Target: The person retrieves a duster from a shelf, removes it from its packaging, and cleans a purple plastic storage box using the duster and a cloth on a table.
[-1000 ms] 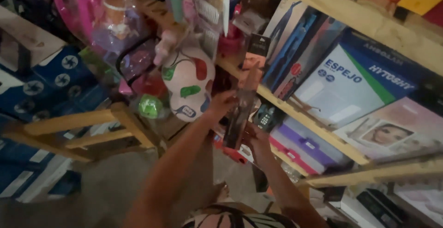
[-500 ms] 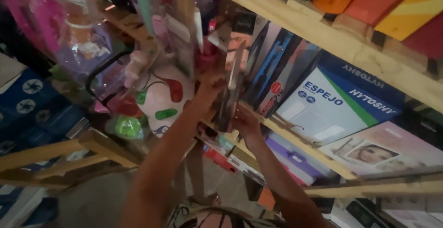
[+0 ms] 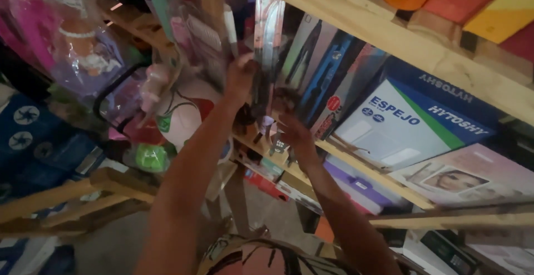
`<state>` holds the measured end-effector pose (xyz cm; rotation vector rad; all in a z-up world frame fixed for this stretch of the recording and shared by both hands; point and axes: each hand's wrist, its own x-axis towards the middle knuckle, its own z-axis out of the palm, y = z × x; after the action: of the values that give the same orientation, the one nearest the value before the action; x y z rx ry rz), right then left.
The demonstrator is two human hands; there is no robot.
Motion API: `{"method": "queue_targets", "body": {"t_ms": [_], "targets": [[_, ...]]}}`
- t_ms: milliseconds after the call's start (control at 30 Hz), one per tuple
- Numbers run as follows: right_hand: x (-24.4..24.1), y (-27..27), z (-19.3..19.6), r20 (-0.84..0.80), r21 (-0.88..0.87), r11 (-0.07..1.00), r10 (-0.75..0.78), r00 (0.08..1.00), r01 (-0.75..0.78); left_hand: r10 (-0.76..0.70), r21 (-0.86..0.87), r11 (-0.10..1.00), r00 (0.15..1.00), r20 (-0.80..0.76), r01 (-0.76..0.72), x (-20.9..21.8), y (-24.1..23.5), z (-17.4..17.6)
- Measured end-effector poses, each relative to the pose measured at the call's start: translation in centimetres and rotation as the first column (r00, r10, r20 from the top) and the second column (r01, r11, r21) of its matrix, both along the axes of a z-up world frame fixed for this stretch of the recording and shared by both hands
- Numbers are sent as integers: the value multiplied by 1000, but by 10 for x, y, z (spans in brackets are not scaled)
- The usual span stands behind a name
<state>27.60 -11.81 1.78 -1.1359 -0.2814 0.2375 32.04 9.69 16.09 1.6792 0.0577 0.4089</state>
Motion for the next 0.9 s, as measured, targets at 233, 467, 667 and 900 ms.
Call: {"method": "queue_targets", "body": {"t_ms": [233, 467, 667, 900], "targets": [[-7, 44, 44, 144, -178, 981, -52, 988, 78, 135, 32, 990, 985, 105, -140, 36, 11, -24], [40, 54, -21, 316, -423, 904, 89, 945, 56, 207, 83, 968, 943, 260, -235, 44, 9, -27], [25, 89, 59, 493, -511, 844, 131, 860, 164, 228, 140, 950, 925, 302, -280, 95, 19, -93], [73, 93, -36, 271, -558, 820, 35, 962, 127, 173, 248, 930, 919, 353, -271, 102, 29, -100]]}}
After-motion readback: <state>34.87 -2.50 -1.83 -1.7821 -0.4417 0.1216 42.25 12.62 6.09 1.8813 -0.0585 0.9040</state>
